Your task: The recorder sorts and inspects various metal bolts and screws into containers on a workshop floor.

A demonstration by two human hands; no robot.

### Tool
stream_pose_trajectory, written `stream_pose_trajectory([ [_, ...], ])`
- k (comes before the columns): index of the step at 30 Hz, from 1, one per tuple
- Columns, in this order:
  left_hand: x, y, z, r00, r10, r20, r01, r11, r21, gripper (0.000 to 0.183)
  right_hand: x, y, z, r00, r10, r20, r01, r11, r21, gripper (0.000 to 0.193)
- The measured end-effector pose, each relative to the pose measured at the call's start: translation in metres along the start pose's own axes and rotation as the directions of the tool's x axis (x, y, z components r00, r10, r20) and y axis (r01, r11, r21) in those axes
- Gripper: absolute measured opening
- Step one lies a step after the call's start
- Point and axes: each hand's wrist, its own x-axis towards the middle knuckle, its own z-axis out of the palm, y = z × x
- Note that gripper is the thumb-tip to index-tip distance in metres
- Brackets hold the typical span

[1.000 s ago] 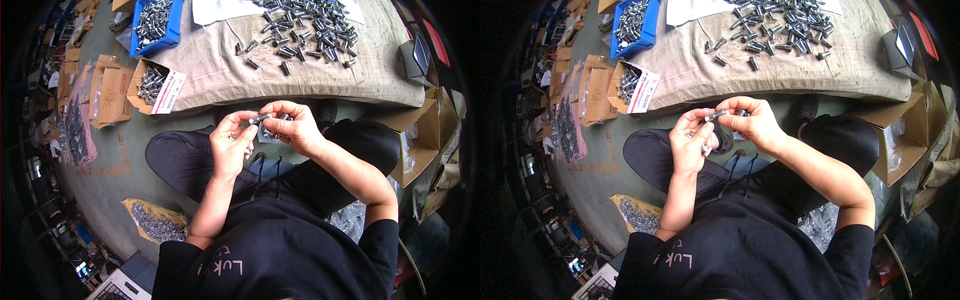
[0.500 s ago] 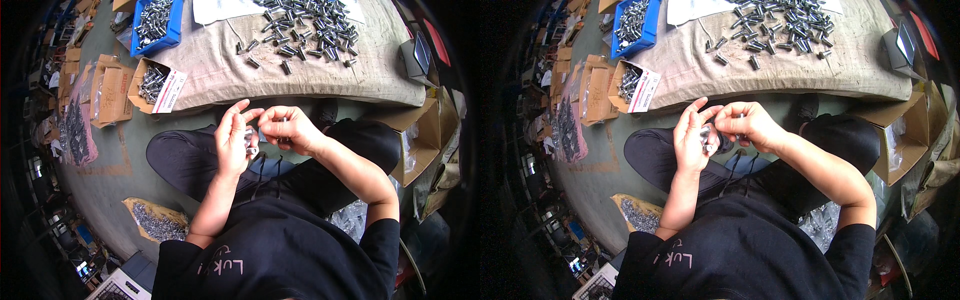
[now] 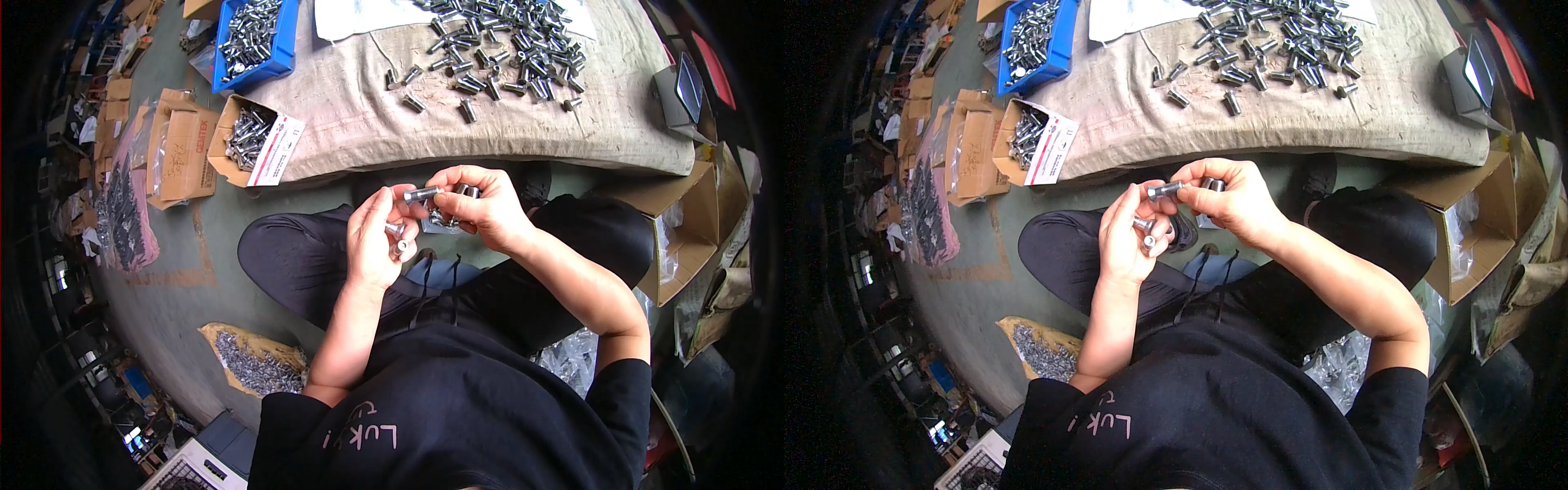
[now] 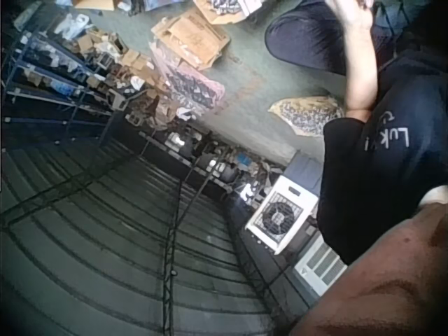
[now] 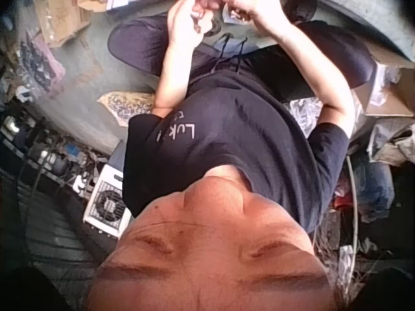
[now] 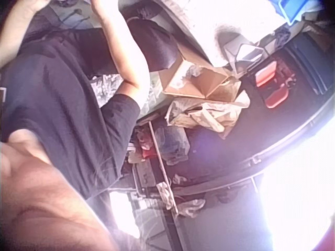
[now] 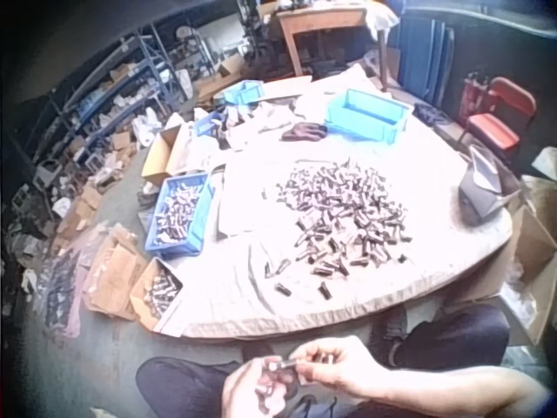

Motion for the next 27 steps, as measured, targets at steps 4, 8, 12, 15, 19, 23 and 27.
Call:
stream_pose_trajectory([
  [4, -0.005, -0.001, 0.0, 0.997, 0.07, 0.04, -0.073, 0.994, 0.082, 0.025, -0.002, -0.005, 0.004, 1.0, -0.002, -0.001, 0.002, 0.999, -0.032, 0.02],
  [8, -0.006, 0.003, 0.004, 0.992, 0.125, 0.001, -0.124, 0.981, 0.15, 0.019, -0.002, -0.005, 0.003, 0.999, 0.033, -0.004, -0.033, 0.999, -0.023, 0.019],
  [12, -0.007, 0.004, 0.008, 0.978, 0.206, 0.017, -0.205, 0.955, 0.215, 0.022, -0.001, -0.002, 0.002, 0.999, 0.037, 0.007, -0.037, 0.999, 0.027, 0.02],
  [15, -0.008, 0.001, 0.004, 0.961, 0.272, 0.058, -0.277, 0.915, 0.295, 0.024, -0.001, -0.004, 0.001, 0.998, 0.058, 0.014, -0.059, 0.996, 0.069, 0.021],
  [19, -0.007, -0.003, -0.004, 0.94, 0.317, 0.126, -0.34, 0.836, 0.431, 0.025, 0.0, -0.006, 0.001, 0.997, 0.068, 0.042, -0.074, 0.985, 0.158, 0.021],
  [23, -0.006, -0.004, 0.008, 0.929, 0.354, 0.108, -0.367, 0.841, 0.398, 0.027, 0.001, -0.004, -0.001, 0.992, 0.102, 0.07, -0.116, 0.959, 0.257, 0.016],
  [27, -0.003, 0.003, 0.007, 0.98, 0.174, 0.096, -0.181, 0.981, 0.073, 0.026, 0.006, -0.002, -0.01, 0.968, 0.107, 0.228, -0.212, 0.831, 0.515, 0.023],
])
